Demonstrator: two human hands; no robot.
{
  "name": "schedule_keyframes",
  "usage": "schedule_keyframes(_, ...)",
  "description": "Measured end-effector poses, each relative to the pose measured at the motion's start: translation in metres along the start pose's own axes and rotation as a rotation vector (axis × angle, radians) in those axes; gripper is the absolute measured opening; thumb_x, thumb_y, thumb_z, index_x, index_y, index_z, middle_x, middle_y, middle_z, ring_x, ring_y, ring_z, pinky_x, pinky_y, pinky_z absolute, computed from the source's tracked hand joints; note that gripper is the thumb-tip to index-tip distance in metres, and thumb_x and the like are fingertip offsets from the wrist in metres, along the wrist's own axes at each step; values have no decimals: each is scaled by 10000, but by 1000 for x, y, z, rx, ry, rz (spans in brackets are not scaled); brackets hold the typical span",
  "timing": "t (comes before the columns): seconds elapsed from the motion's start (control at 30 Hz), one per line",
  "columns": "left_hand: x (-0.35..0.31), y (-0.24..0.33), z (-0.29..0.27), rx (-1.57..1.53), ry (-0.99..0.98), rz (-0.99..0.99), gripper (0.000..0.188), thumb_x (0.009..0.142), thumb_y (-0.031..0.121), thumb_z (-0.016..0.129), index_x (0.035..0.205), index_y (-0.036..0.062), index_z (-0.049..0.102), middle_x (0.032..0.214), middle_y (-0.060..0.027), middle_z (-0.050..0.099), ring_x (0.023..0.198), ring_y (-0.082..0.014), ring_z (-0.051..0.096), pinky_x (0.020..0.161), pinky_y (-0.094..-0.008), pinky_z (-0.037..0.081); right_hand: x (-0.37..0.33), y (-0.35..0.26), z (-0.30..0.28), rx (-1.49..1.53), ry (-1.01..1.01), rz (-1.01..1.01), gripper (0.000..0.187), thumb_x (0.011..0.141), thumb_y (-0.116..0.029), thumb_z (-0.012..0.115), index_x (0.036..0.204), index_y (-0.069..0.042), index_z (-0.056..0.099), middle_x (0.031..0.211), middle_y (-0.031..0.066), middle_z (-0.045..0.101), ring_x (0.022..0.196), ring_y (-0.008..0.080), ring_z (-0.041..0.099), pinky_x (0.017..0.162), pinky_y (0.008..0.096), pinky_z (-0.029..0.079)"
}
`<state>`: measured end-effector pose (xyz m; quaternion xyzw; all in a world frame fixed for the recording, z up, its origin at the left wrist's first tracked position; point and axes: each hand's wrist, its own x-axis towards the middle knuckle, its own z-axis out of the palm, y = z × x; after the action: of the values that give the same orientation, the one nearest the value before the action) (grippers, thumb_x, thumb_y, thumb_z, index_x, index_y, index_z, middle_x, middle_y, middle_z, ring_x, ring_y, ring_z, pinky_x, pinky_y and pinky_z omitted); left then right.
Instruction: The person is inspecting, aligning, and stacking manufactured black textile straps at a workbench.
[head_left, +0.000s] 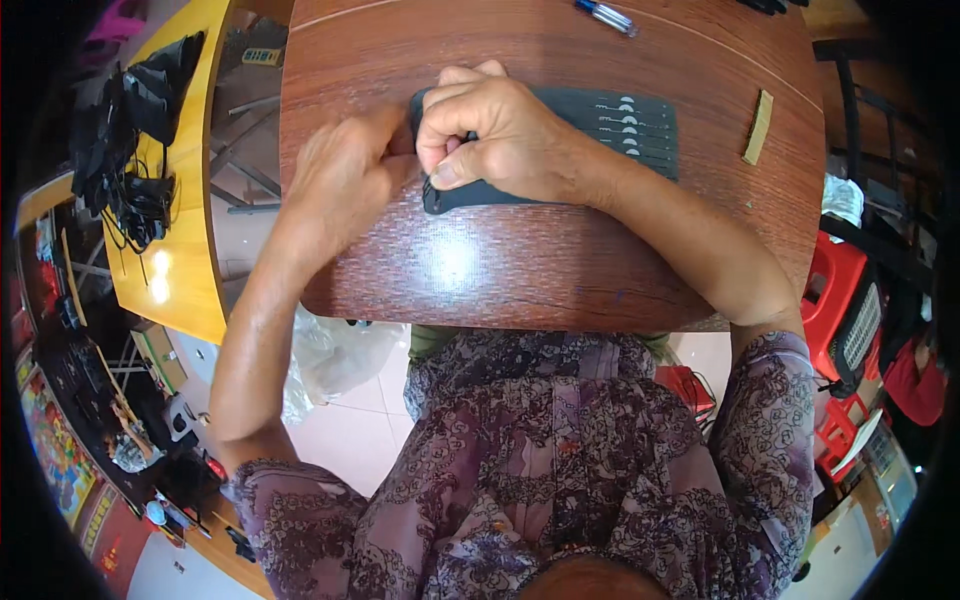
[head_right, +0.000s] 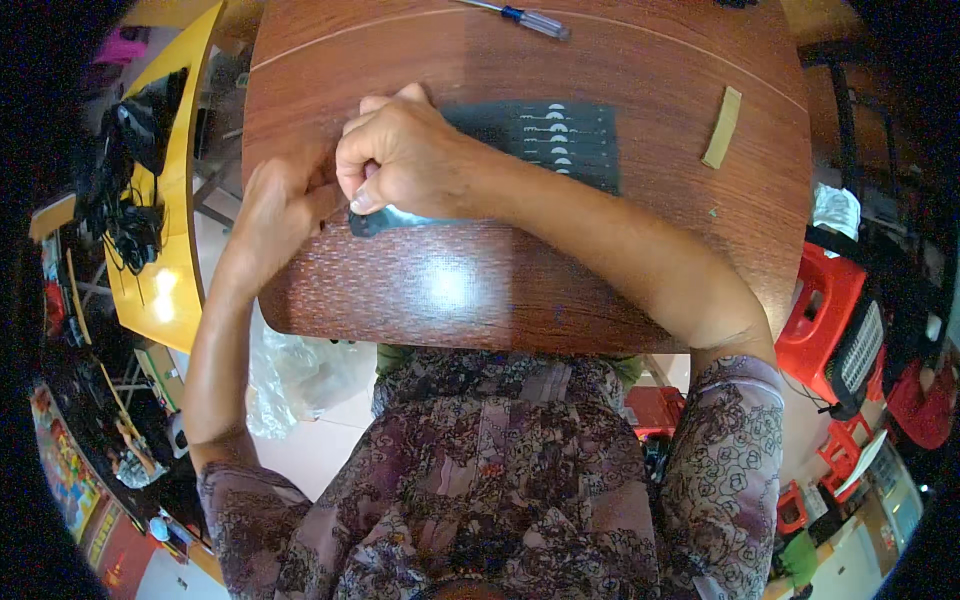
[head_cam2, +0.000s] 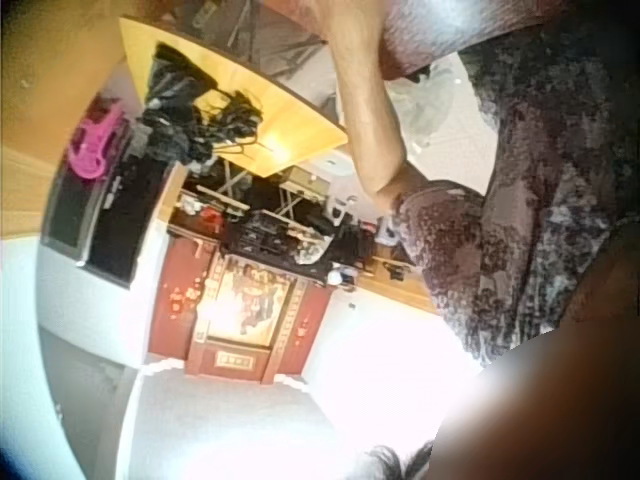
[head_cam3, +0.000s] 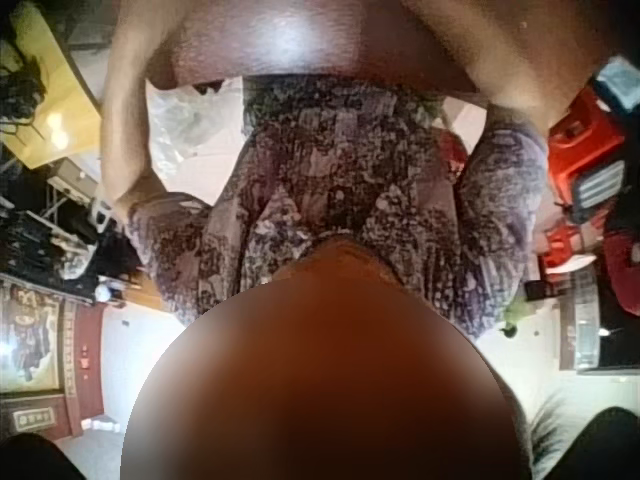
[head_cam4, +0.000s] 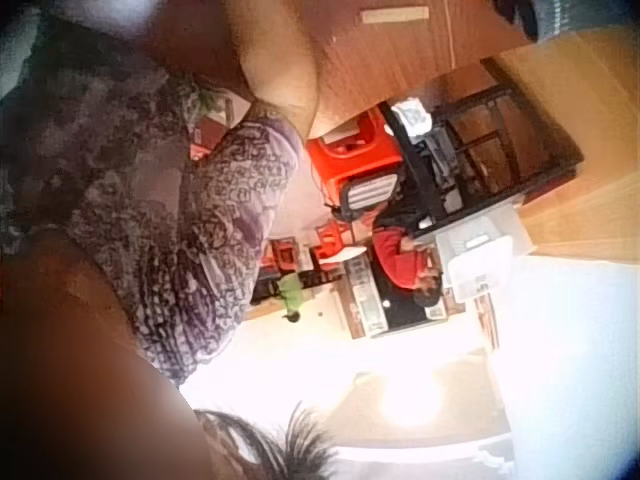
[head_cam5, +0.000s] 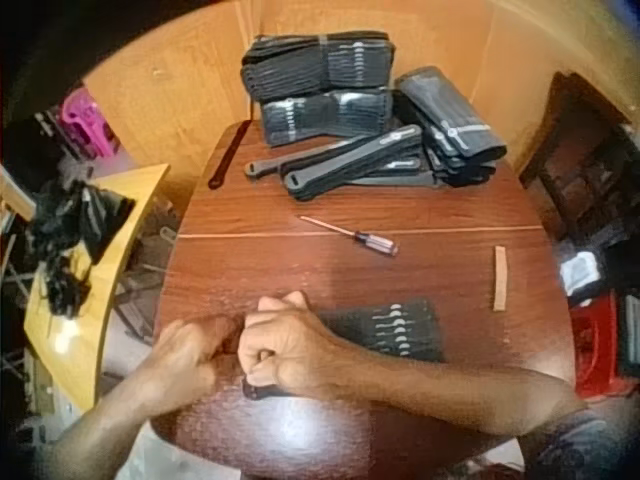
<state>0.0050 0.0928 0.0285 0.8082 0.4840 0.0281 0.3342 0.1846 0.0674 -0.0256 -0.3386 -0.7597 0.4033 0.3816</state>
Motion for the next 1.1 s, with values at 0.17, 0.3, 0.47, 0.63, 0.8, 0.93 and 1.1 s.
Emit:
schedule_keyframes(0.17, -38, 9, 14, -370, 224, -82, 64, 763, 2, 572, 820, -22, 590, 686, -106, 604, 612, -131, 584, 569, -282, 466, 2, -4, 2, -48, 3, 17, 102, 703, -98, 686, 655, -109, 596, 649, -56, 521, 748, 129, 468, 880, 323, 266)
schedule_keyframes(0.3, -39, 20, 20, -194, 259, -72, 165, 717, 49, 705, 823, -20, 599, 687, -74, 613, 599, -140, 586, 554, -283, 466, 5, -5, -6, -94, -50, 35, 27, 730, -101, 673, 728, -87, 650, 703, -16, 580, 767, 156, 511, 880, 334, 314)
schedule_keyframes(0.47, -37, 9, 36, -448, 287, -198, 266, 662, 14, 772, 824, -4, 562, 668, -55, 594, 579, -98, 539, 521, -243, 443, 17, -6, -18, 142, -108, 199, 142, 728, 17, 585, 845, -19, 657, 805, 73, 638, 781, 209, 584, 810, 344, 429)
schedule_keyframes(0.63, -36, 20, 37, -612, 326, -241, 240, 697, -39, 737, 862, -4, 567, 673, -23, 583, 589, -63, 514, 509, -208, 422, 19, -6, -18, 108, -124, 166, 278, 686, 107, 504, 897, 0, 649, 844, 120, 651, 796, 221, 605, 713, 330, 479)
schedule_keyframes(0.8, -36, 21, 39, -598, 355, -248, 229, 703, -41, 730, 884, -18, 590, 676, -25, 591, 581, -61, 515, 506, -199, 419, 20, -6, -12, -103, -93, 127, 256, 681, 76, 531, 880, -24, 656, 795, 103, 661, 738, 253, 629, 657, 369, 487)
schedule_keyframes(0.93, -31, 24, 32, -495, 235, -330, 149, 705, -7, 730, 802, -24, 618, 618, -34, 593, 546, -69, 522, 496, -217, 415, 28, -9, -13, -255, -93, 127, 179, 686, -6, 577, 844, -45, 652, 747, 103, 659, 707, 282, 630, 626, 396, 484)
schedule_keyframes(1.1, -28, 18, 38, -315, 216, -246, 113, 718, 23, 716, 762, -18, 620, 564, -58, 573, 519, -100, 523, 495, -265, 418, 43, -14, -20, -433, -334, 159, 148, 679, -66, 605, 822, -59, 645, 763, 131, 660, 755, 325, 639, 626, 450, 472)
